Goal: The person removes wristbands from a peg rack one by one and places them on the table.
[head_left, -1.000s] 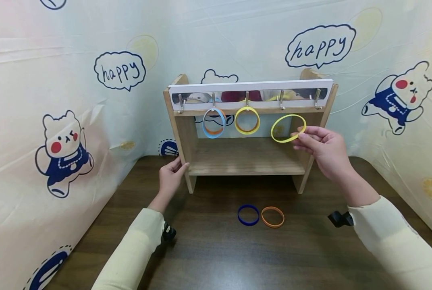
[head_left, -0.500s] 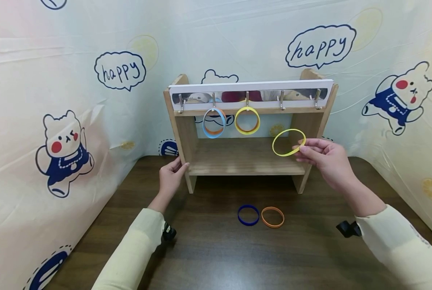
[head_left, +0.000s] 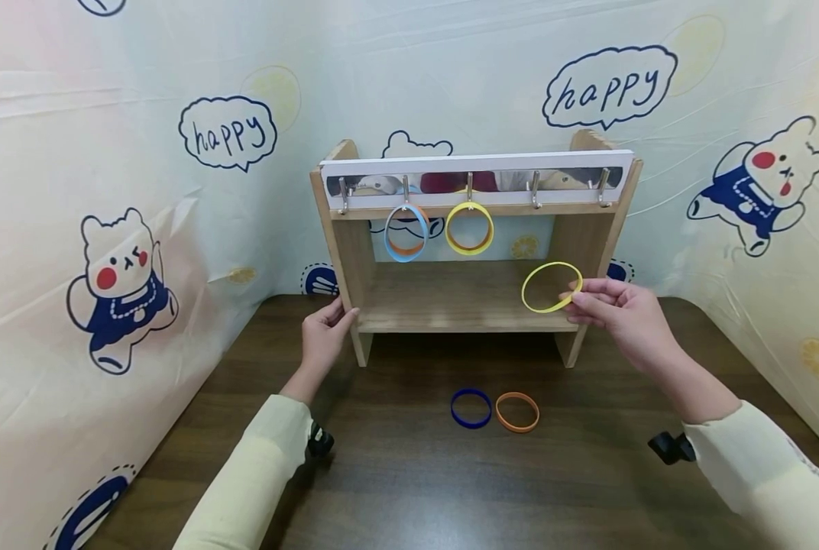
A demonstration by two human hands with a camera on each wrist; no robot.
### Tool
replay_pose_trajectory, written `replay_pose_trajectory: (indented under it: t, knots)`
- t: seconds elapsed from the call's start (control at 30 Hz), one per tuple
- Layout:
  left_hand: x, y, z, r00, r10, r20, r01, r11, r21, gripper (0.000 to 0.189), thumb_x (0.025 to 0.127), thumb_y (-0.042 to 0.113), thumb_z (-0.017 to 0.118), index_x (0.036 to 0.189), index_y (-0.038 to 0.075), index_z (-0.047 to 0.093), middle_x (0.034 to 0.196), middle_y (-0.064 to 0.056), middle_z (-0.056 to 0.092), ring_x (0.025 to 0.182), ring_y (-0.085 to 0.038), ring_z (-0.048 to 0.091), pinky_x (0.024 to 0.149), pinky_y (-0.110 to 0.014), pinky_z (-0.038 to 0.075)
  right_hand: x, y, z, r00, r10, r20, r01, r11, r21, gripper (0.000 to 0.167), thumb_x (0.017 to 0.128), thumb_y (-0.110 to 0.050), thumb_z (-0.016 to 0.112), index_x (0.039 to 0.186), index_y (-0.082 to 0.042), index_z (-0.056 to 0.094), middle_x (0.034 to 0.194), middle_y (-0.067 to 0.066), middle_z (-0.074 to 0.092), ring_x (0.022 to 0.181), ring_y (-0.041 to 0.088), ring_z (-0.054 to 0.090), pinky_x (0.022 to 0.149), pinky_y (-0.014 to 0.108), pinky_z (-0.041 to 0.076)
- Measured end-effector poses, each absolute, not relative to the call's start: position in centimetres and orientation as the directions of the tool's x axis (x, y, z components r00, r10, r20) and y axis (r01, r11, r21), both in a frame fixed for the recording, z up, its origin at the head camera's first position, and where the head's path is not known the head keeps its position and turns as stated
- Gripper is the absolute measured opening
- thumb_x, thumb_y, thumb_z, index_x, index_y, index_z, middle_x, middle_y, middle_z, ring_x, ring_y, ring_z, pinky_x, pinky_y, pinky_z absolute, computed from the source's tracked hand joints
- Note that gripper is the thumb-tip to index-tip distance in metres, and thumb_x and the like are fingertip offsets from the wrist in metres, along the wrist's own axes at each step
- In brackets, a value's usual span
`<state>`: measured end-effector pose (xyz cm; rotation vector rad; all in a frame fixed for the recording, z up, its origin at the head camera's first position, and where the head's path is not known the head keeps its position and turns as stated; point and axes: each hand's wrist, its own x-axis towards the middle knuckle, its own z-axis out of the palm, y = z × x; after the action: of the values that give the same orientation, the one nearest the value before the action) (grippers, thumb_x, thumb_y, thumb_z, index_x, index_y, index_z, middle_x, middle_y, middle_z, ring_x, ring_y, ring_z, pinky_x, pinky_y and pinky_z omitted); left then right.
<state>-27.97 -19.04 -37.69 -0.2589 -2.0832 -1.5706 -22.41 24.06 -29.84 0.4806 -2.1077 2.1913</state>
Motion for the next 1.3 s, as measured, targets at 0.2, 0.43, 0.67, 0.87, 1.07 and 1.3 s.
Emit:
replay_pose_trajectory:
  t: [0.2,0.43,0.67,0.87,1.07,1.3]
  knots:
    - [-27.9,-19.0,-37.6,-0.852,-0.152,0.501,0.434,0.331,0.838,0.040,0.090,0.003,0.069,0.128,-0.005,0.058,0.123,-0.024,0.059,0.109,-0.034,0.061,0.084,-0.040,0.053,-22.4,24.7,-30.5,-0.953,-0.178,0.247,-0.250,-0.007,-0.968,0.020,0.093,-0.011,0.067,0.109,0.001,0.064,0.100,0.005,0.073,0.088,0.018,0.071,0.079,0.030,0.057]
    - [-27.9,-19.0,-37.5,-0.851,-0.151,0.503,0.435,0.334,0.836,0.040,0.089,0.004,0.070,0.127,-0.005,0.059,0.122,-0.025,0.059,0.108,-0.032,0.062,0.084,-0.039,0.053,-22.2,25.2,-31.3,-0.967,-0.166,0.192,-0.209,0.088,-0.974,0.035,0.093,-0.016,0.067,0.116,0.010,0.059,0.099,0.004,0.073,0.086,0.018,0.071,0.077,0.029,0.058]
    - [-28.0,-19.0,-37.6,-0.847,-0.150,0.510,0.443,0.330,0.834,0.040,0.089,0.003,0.070,0.126,-0.006,0.059,0.121,-0.025,0.060,0.107,-0.032,0.062,0.083,-0.038,0.054,-22.1,25.6,-31.9,-0.973,-0.182,0.142,-0.165,0.118,-0.979,0.027,0.094,-0.016,0.067,0.112,0.004,0.064,0.095,0.001,0.073,0.083,0.015,0.071,0.078,0.030,0.057]
    - [-28.0,-19.1,-37.7,-0.847,-0.151,0.510,0.441,0.336,0.832,0.040,0.090,0.004,0.070,0.127,-0.006,0.059,0.121,-0.025,0.060,0.107,-0.032,0.062,0.083,-0.038,0.054,-22.1,26.2,-32.8,-0.975,-0.199,0.099,-0.130,0.152,-0.980,0.025,0.095,-0.018,0.065,0.112,0.001,0.064,0.094,0.003,0.074,0.084,0.016,0.071,0.079,0.029,0.058]
    - [-28.0,-19.1,-37.8,-0.844,-0.153,0.514,0.444,0.336,0.830,0.040,0.089,0.003,0.070,0.126,-0.006,0.059,0.121,-0.025,0.060,0.107,-0.033,0.062,0.083,-0.038,0.054,-22.0,26.6,-33.8,-0.973,-0.214,0.085,-0.122,0.164,-0.979,0.030,0.096,-0.017,0.065,0.115,0.006,0.062,0.096,0.005,0.073,0.085,0.016,0.071,0.078,0.029,0.058]
    - [-28.0,-19.1,-37.7,-0.843,-0.150,0.516,0.452,0.320,0.832,0.039,0.089,0.003,0.070,0.126,-0.006,0.059,0.119,-0.026,0.060,0.106,-0.032,0.063,0.082,-0.036,0.055,-22.0,27.2,-35.1,-0.973,-0.223,0.067,-0.100,0.141,-0.985,0.025,0.095,-0.013,0.064,0.113,0.005,0.064,0.096,0.004,0.073,0.085,0.017,0.071,0.078,0.031,0.058]
